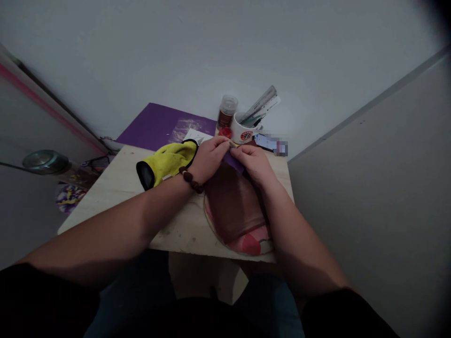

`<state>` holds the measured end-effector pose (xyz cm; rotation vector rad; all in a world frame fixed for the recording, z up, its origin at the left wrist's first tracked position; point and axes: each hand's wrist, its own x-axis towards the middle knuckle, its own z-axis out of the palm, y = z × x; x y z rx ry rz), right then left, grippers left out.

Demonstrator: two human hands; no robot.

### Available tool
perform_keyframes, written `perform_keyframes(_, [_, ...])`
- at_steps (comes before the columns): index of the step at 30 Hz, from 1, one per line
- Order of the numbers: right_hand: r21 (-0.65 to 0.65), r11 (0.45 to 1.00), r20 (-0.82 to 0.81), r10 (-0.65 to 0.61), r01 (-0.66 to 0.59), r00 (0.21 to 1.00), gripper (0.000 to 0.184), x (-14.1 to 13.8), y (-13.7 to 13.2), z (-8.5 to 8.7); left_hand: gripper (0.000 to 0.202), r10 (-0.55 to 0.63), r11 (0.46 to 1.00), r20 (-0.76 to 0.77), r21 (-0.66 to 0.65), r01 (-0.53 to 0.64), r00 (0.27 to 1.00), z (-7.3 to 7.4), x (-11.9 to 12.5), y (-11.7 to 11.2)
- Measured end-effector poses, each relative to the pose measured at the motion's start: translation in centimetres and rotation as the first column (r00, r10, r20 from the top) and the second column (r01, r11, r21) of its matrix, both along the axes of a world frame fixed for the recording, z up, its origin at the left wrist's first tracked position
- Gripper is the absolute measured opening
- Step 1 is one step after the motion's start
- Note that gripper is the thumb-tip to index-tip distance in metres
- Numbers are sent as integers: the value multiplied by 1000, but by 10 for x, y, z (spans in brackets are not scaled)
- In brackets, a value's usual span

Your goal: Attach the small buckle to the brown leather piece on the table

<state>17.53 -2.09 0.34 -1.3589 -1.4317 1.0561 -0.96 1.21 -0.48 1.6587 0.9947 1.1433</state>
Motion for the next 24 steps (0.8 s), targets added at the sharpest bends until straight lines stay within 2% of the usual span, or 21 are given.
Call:
perform_keyframes(2, [-27, 998, 34, 61, -60, 998, 56, -1, -1, 0, 26, 0, 1000, -7, 17, 1, 1000, 1, -1, 1])
perform_keyframes(11, [-19, 998, 62, 60, -59, 996, 60, -1, -1, -1, 33, -60, 995, -35, -86, 57, 998, 1, -1, 4])
perform_keyframes(19, [-7, 998, 52, 69, -69, 996, 62, 0, 1, -5, 37, -18, 1000, -116, 8, 19, 993, -2, 0, 2])
perform_keyframes(24, [16, 999, 111, 48, -50, 993, 63, -1, 1, -5, 36, -24, 1000, -108, 6, 25, 994, -1, 0, 3])
